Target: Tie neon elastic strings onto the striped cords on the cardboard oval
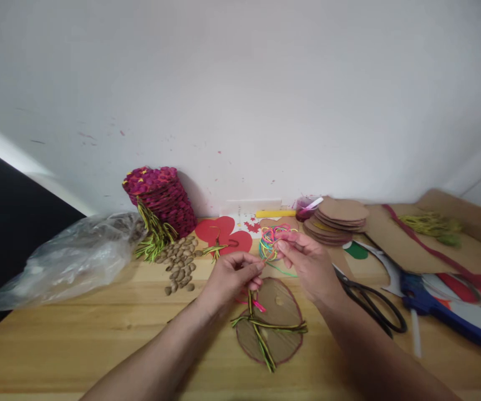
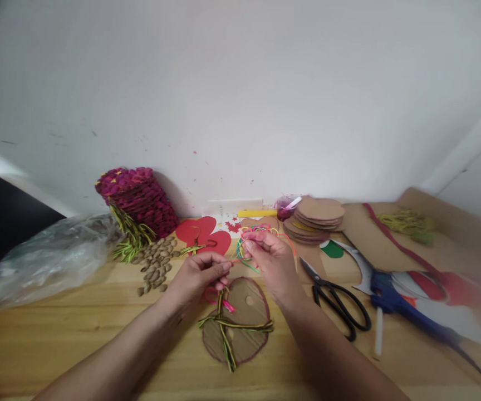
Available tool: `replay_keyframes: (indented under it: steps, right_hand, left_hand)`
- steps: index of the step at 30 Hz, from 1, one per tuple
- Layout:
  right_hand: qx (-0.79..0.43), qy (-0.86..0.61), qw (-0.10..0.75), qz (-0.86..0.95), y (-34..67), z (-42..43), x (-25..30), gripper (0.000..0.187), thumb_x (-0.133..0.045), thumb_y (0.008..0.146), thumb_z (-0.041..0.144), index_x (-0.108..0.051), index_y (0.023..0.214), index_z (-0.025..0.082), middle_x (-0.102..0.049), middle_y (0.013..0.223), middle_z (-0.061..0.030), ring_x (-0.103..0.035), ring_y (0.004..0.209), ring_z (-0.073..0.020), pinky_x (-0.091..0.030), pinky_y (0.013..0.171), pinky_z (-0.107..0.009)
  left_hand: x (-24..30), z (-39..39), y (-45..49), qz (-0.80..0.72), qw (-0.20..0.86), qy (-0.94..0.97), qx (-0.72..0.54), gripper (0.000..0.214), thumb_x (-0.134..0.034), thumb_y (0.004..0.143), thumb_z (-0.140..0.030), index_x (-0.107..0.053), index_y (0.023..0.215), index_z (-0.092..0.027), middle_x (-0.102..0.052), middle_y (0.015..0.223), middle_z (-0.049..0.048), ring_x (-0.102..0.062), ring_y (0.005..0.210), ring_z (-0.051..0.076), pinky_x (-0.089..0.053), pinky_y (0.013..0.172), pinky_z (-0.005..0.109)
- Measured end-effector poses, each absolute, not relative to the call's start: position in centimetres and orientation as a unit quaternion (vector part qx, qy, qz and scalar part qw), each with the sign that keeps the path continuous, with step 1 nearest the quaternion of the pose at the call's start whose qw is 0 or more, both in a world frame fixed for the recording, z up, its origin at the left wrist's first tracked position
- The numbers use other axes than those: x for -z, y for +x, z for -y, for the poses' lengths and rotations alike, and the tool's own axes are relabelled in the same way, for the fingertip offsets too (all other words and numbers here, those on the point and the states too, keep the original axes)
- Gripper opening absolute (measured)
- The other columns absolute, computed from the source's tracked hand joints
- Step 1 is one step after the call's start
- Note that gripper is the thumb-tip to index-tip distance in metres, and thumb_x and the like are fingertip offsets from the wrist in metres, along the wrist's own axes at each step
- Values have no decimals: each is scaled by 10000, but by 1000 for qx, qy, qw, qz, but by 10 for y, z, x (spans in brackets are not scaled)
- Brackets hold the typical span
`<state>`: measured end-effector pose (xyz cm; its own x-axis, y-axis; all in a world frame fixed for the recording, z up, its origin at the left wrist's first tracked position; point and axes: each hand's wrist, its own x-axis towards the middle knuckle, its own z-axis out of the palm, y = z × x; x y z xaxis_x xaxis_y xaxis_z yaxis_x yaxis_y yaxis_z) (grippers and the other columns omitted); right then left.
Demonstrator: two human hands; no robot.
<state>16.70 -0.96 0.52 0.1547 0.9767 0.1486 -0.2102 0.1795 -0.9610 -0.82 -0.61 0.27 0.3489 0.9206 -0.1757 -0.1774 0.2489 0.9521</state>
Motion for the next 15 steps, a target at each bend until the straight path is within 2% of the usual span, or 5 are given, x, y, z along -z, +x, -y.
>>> replay_keyframes:
  steps: [9, 13, 15]
  right_hand:
    - [-432, -440, 637, 462, 170, 8, -6, 188, -755, 780, 340, -738, 918, 213, -677, 725, -3, -555, 582, -96, -410, 504, -211]
    - [-399, -475, 642, 451, 173, 7, -9, 271, -720, 802, 431, -723, 962, 211, -714, 871, -45, -617, 720, -147, -427, 547, -230]
    - [-384, -505, 620, 461, 174, 8, -10, 308, -674, 825, 498, -724, 881, 199, -702, 824, -44, -605, 709, -152, -403, 542, -238]
  left_hand:
    - [-1, 9, -7, -394, 689, 465, -393, 319, -833, 669, -377, -680, 763, -113, -659, 579, 23, -550, 463, 65, -431, 469, 165]
    - [1, 7, -8, -385, 680, 461, -421, 286, -808, 710, -367, -687, 790, -121, -662, 588, 20, -565, 482, 67, -435, 482, 160]
    - [0, 6, -8, -388, 667, 456, -443, 288, -808, 711, -370, -691, 797, -120, -660, 598, 17, -583, 506, 72, -452, 504, 163]
